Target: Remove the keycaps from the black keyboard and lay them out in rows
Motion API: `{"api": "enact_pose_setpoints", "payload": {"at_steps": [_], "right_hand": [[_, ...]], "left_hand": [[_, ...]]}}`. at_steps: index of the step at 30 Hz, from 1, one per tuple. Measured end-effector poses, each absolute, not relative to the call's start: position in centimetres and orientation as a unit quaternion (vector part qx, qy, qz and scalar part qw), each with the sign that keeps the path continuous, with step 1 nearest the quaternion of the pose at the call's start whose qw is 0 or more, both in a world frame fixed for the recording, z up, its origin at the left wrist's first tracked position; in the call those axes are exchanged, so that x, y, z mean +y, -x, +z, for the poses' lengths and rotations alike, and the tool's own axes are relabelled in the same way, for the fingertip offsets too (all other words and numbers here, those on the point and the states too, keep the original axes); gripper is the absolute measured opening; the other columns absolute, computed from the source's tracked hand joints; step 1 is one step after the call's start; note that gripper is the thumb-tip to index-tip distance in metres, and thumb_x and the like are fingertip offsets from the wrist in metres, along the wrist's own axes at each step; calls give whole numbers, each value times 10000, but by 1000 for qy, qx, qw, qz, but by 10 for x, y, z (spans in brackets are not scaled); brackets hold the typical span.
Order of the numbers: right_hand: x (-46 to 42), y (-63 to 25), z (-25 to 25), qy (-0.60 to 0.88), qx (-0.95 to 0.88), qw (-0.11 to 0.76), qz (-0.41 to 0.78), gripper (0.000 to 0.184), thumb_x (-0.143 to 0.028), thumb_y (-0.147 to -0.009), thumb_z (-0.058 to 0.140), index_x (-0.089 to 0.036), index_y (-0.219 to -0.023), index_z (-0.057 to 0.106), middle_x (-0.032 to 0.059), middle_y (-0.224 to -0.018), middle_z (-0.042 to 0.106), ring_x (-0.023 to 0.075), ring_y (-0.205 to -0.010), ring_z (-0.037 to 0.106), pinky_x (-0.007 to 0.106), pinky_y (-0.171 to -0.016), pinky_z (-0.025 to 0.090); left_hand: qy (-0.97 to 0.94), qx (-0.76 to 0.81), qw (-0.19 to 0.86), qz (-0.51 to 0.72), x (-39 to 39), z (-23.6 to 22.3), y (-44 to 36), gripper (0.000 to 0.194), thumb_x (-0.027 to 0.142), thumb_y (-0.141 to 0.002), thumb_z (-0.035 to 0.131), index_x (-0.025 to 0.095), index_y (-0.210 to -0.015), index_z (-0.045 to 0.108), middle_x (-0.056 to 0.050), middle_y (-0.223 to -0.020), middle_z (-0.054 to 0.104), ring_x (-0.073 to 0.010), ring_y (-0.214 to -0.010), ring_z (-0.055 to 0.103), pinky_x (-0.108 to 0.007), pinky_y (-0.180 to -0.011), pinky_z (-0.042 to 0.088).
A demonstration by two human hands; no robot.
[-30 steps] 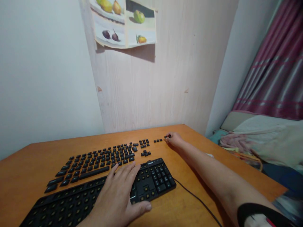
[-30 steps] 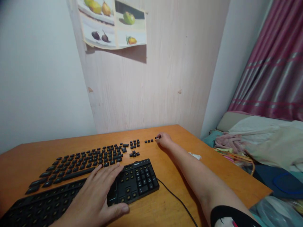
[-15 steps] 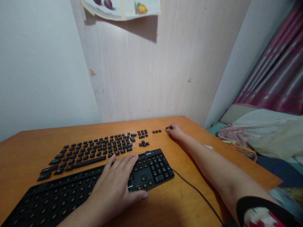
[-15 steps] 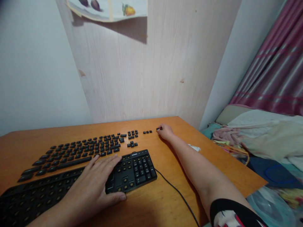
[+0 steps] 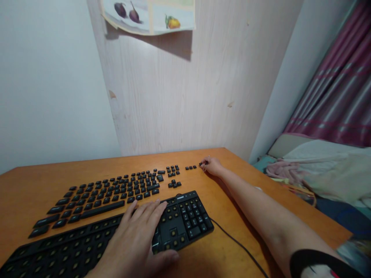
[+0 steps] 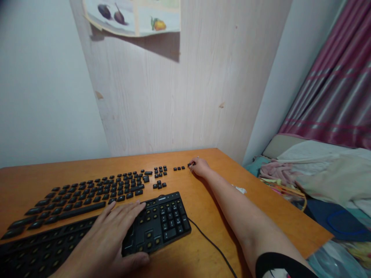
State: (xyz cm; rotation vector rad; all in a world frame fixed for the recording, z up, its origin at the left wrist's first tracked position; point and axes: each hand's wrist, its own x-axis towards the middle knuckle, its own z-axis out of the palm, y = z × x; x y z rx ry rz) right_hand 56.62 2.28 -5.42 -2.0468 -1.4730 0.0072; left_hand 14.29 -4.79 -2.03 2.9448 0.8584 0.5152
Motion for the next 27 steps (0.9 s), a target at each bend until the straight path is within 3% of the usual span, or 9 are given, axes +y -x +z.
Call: {"api": "enact_pose_setpoints", "payload": {"at_steps": [27], "right_hand": [[27, -567, -50, 759, -600, 250, 24, 103, -195, -783, 701, -201, -884, 718, 36, -877, 722, 152, -763, 620, 224, -646, 420]], "left_hand": [[-948, 277, 13, 159, -47, -20, -142, 865, 746, -686, 628, 239, -1381, 540, -114, -1429, 545, -391, -1310, 488, -641, -1133, 274]]}}
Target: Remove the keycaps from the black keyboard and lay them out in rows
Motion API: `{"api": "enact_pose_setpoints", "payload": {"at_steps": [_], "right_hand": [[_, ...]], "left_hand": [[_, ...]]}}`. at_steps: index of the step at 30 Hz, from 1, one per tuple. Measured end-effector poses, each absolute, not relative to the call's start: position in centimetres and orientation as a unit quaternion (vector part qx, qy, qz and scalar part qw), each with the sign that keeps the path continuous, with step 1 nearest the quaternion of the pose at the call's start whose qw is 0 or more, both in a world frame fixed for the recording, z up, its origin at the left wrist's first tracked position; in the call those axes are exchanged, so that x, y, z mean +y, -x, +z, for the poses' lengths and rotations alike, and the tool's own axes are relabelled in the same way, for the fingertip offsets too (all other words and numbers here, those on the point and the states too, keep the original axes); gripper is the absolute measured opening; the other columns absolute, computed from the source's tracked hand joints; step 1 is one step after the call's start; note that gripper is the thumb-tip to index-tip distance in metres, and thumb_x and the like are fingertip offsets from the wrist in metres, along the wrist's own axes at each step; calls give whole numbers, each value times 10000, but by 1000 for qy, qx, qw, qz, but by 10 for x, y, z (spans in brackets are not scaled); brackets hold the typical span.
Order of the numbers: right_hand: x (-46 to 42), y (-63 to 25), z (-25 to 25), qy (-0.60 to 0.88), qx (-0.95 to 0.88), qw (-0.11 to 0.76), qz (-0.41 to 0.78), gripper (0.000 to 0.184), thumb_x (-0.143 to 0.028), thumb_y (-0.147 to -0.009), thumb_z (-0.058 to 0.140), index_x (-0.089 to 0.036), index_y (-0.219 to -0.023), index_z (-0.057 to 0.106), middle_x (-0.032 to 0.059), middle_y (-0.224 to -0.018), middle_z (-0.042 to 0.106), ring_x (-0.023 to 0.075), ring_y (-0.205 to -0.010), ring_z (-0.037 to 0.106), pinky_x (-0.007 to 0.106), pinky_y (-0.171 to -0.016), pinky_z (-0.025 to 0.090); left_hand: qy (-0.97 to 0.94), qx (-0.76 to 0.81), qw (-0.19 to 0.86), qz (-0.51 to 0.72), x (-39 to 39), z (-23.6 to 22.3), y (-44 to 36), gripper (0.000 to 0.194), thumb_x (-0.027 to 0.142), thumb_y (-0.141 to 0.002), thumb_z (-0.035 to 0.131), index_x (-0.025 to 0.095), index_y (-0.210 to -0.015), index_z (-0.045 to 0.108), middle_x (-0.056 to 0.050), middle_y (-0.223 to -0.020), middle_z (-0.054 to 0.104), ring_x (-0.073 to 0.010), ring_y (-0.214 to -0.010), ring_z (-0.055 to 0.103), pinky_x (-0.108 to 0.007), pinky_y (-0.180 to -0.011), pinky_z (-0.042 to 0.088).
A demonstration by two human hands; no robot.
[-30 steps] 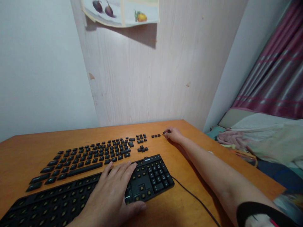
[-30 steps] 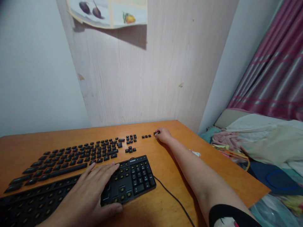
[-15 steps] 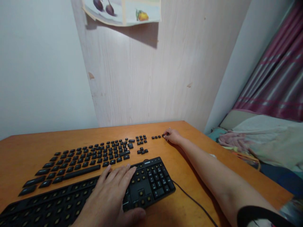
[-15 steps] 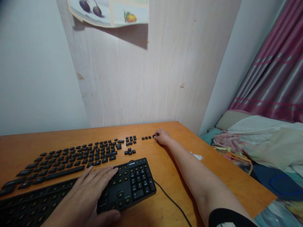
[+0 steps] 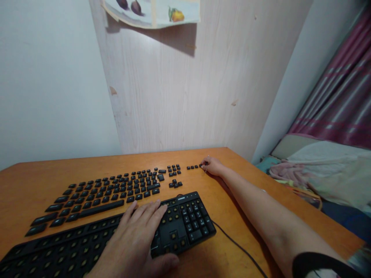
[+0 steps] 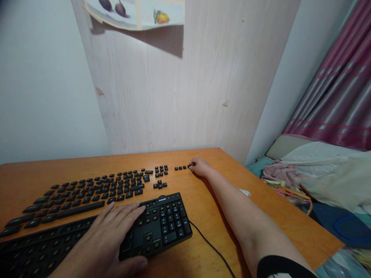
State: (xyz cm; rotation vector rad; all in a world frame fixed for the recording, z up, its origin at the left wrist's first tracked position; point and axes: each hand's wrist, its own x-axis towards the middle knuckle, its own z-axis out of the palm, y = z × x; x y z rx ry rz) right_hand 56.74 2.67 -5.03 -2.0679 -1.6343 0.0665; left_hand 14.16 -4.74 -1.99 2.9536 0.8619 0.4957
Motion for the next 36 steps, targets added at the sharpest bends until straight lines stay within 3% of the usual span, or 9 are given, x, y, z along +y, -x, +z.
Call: {"api": "enact_pose_setpoints", "payload": {"at_steps": [36], "right_hand": [[22, -565, -49, 749, -598, 281, 51, 147, -249, -796, 696, -185, -926, 722, 61, -887, 732, 175, -784, 642, 249, -696, 464]], "left_hand": [[-949, 276, 14, 150, -50, -17, -143, 864, 730, -701, 632, 234, -1399, 519, -117, -1447, 526, -369, -1328, 471, -597, -1172, 221]]}}
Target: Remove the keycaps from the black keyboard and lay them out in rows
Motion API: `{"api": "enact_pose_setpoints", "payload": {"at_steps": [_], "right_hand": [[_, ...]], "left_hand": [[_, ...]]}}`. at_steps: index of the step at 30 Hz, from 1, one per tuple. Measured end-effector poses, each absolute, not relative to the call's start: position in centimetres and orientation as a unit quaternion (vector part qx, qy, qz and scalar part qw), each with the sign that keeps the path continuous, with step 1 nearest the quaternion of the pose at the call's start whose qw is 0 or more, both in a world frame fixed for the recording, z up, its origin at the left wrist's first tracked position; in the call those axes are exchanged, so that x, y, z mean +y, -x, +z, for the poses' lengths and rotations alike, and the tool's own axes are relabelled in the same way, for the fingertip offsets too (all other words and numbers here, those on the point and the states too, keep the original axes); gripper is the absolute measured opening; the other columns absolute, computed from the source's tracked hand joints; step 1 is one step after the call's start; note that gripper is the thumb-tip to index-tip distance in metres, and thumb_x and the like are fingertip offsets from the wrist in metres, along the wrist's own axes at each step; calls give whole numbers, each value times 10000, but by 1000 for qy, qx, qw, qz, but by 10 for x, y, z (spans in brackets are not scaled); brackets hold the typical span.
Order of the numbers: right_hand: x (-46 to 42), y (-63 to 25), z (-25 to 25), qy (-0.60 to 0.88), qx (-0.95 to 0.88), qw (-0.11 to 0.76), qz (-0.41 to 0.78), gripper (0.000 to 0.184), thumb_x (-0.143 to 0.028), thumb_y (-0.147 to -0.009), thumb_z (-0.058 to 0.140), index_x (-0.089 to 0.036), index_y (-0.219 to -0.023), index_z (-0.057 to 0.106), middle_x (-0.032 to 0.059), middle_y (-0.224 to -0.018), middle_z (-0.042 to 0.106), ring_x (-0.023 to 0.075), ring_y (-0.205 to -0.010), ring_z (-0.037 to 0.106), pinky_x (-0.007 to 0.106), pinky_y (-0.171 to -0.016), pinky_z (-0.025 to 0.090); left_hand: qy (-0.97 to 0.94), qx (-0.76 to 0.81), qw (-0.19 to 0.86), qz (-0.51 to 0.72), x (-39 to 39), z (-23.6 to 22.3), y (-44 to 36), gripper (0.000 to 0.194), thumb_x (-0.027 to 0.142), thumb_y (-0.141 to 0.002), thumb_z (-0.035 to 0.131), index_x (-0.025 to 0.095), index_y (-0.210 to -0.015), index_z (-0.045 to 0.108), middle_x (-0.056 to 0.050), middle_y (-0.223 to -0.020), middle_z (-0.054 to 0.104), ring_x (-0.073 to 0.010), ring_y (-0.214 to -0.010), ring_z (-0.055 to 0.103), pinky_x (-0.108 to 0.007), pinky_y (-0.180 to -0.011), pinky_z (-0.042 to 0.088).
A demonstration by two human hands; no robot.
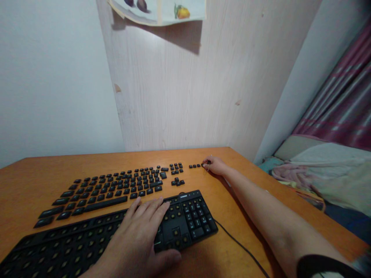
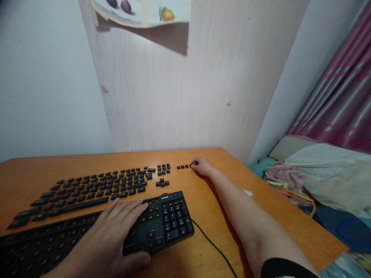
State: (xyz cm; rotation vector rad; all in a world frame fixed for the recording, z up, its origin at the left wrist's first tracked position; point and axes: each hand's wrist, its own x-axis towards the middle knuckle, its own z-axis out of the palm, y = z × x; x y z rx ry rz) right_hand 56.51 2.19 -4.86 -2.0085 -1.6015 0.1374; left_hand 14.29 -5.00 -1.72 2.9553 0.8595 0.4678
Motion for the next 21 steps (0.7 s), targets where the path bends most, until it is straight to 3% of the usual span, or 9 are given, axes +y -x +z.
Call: {"api": "enact_pose_setpoints", "payload": {"at_steps": [8, 14, 21], "right_hand": [[8, -554, -25, 727, -573, 377, 40, 330, -364, -890, 561, -153, -1116, 677, 108, -993, 717, 208, -865, 644, 296, -765, 478], [-22, -529, 1, 709, -550, 440, 36, 530, -556, -937, 368, -135, -963, 691, 58, -738, 645, 185, -690, 592, 286, -635, 449], [-67, -482, 27, 629, -530, 538, 183, 355, -534, -863, 557, -181, -897, 572, -41, -587, 545, 99, -449, 428, 235, -453, 336]], "left_hand": [[-952, 270, 16, 143, -50, -19, -142, 875, 758, -730, 577, 228, -1420, 489, -114, -1466, 506, -370, -1346, 451, -598, -1173, 212], [-951, 268, 24, 151, -49, -21, -143, 882, 784, -740, 534, 222, -1419, 491, -125, -1471, 497, -374, -1344, 450, -610, -1179, 168], [-949, 284, 44, 132, -53, -10, -148, 922, 809, -727, 514, 178, -1399, 512, -152, -1470, 490, -382, -1354, 428, -609, -1177, 154]]}}
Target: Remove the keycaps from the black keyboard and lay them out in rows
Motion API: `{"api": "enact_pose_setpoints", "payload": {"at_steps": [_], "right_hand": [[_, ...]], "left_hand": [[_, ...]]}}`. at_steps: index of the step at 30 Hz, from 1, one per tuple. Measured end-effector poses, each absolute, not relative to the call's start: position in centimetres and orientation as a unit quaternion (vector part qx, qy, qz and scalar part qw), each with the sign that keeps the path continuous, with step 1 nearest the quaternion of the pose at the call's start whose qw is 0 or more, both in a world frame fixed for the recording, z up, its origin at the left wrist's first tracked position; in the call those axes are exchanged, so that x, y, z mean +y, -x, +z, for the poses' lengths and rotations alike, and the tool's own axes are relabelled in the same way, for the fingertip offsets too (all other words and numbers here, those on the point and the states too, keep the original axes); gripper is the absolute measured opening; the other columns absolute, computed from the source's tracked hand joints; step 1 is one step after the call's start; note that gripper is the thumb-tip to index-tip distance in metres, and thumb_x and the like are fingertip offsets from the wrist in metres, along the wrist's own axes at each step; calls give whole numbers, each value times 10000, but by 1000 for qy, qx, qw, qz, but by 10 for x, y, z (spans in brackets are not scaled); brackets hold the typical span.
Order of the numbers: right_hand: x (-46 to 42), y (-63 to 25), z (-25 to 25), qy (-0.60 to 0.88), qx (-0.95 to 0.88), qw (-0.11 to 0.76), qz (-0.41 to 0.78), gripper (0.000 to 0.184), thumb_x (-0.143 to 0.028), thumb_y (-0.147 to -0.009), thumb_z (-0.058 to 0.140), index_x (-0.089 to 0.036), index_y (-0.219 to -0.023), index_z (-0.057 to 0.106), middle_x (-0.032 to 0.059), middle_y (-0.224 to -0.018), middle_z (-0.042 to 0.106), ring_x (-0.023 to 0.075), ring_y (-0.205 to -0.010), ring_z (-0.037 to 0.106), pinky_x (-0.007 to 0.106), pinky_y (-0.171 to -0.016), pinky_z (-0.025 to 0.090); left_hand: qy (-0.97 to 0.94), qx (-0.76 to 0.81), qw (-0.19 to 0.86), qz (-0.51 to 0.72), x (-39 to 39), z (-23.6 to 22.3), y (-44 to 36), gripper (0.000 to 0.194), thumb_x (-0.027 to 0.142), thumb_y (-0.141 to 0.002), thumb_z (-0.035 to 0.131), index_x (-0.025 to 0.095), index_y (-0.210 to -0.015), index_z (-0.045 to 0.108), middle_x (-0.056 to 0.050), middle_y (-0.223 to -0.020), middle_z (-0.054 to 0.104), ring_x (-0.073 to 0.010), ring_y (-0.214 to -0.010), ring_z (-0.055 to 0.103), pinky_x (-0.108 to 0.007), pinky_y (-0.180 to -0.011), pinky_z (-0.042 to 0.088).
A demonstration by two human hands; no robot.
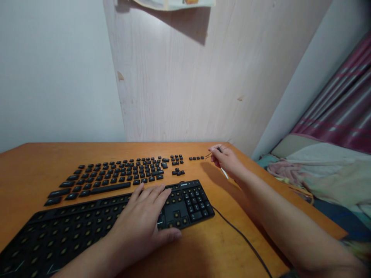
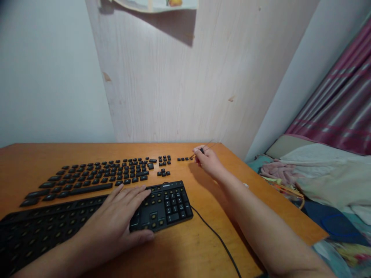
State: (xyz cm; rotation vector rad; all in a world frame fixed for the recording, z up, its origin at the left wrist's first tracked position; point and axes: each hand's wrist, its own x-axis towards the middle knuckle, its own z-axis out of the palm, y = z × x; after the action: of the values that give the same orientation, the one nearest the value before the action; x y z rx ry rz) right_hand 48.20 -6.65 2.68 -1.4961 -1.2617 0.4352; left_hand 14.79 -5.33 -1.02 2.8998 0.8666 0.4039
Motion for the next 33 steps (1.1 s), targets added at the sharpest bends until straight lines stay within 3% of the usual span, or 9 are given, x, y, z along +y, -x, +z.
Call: {"api": "enact_pose_setpoints", "payload": {"at_steps": [6, 11, 20, 33], "right_hand": [[-106, -437, 39, 572, -585, 483, 312, 308, -466, -836, 668, -193, -954, 588, -29, -680, 593, 85, -498, 492, 211, -462, 367], [-119, -408, 32, 538, -626, 430, 366, 301, -469, -872, 642, -168, -876, 645, -20, -682, 563, 75, -522, 487, 203, -473, 377], [-120, -390, 19, 546, -659, 406, 321, 266, -405, -885, 642, -151, -827, 693, -15, -651, 562, 86, -543, 470, 219, -505, 371], [-122, -384, 11, 575, -677, 371, 269, 224, -385, -902, 597, -192, -856, 701, 19, -781, 653, 146, -672, 566, 249, -573, 413]], "left_hand": [[-950, 280, 52, 129, -53, -8, -149, 936, 819, -713, 517, 185, -1401, 505, -149, -1480, 478, -374, -1370, 405, -594, -1187, 121], [-950, 277, 50, 138, -54, -10, -149, 927, 817, -710, 524, 193, -1394, 505, -151, -1469, 487, -367, -1358, 415, -585, -1182, 131], [-947, 283, 49, 140, -58, -7, -151, 936, 824, -690, 534, 197, -1385, 507, -146, -1463, 493, -351, -1359, 411, -546, -1187, 129], [-949, 273, 61, 143, -58, -7, -150, 926, 819, -704, 528, 195, -1387, 495, -149, -1451, 504, -349, -1352, 412, -556, -1178, 127]]}}
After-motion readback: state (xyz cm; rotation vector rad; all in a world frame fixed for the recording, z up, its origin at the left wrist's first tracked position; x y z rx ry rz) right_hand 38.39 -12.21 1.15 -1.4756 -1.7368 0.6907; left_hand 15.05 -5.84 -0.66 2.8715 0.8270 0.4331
